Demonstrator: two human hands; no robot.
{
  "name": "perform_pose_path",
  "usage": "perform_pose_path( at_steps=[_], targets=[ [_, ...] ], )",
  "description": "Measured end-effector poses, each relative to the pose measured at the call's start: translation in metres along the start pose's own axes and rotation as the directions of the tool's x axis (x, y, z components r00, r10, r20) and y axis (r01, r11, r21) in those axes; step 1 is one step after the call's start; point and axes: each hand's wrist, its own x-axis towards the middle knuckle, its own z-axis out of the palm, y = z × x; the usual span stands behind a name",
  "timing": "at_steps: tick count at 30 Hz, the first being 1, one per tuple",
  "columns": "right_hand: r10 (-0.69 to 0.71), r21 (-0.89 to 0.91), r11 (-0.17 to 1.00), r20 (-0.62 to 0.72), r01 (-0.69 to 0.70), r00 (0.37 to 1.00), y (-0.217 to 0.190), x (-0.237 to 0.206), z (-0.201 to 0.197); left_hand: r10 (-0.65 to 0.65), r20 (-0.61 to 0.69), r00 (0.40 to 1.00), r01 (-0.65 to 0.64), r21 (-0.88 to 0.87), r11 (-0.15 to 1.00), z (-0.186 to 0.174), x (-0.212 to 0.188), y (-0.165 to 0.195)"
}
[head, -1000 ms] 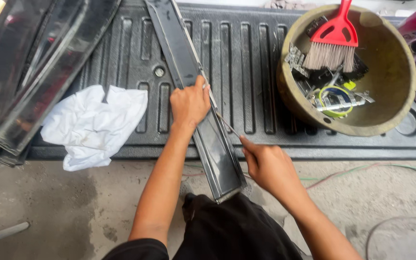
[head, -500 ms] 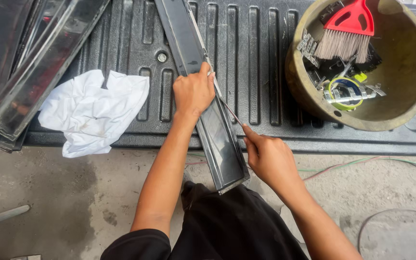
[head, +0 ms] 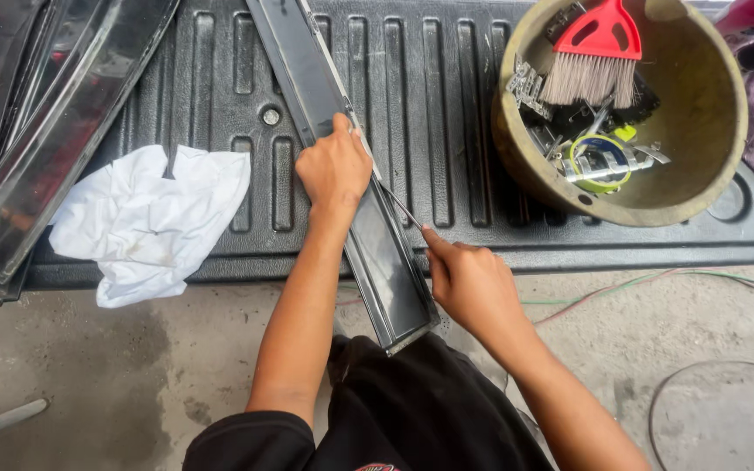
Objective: The person holds a long chrome car window trim strip on a pickup truck bed and runs a small blade along its edge, scraping residue off the strip while steadying it with the other hand. They work the blade along the length of the strip, repositioning it as they go.
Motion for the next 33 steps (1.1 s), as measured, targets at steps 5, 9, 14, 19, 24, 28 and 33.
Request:
perform_pose_path(
  at_steps=[5, 9, 14, 19, 24, 28, 33],
  targets=[
    [0.009, -0.154, 0.988, 0.012, -0.007, 1.000, -0.003, -0.006, 0.012, 0.011, -0.060, 0.998, -0.011, 0.008, 1.000, 0.004, -0.004, -0.002],
    [-0.027, -0.197, 0.980, -0.010, 0.025, 1.000, -0.001, -0.009, 0.017, 0.052, -0.112, 0.992, -0.049, 0.032, 0.998, 0.005, -0.003, -0.003],
    [0.006, -0.177, 0.984, 0.027, -0.001, 1.000, 0.004, 0.001, 0.019, 0.041, -0.085, 0.996, -0.038, 0.035, 0.999, 0.002, -0.007, -0.001],
    [-0.008, -0.108, 0.994, -0.037, 0.004, 0.999, 0.003, 0.001, 0.008, 0.043, -0.105, 0.994, -0.041, 0.023, 0.999, -0.003, -0.004, 0.001],
    [0.050, -0.084, 0.995, 0.020, -0.048, 0.999, -0.002, -0.016, 0.002, 0.028, -0.100, 0.995, -0.027, 0.013, 1.000, -0.002, -0.004, 0.001],
    [0.007, -0.111, 0.994, -0.023, -0.010, 1.000, -0.004, -0.009, 0.015, 0.013, -0.046, 0.999, -0.012, 0.021, 1.000, 0.000, -0.005, 0.001],
    [0.057, -0.147, 0.988, 0.032, -0.052, 0.998, -0.004, -0.009, 0.015, 0.030, -0.052, 0.998, -0.029, 0.029, 0.999, 0.001, -0.004, 0.001]
  ],
)
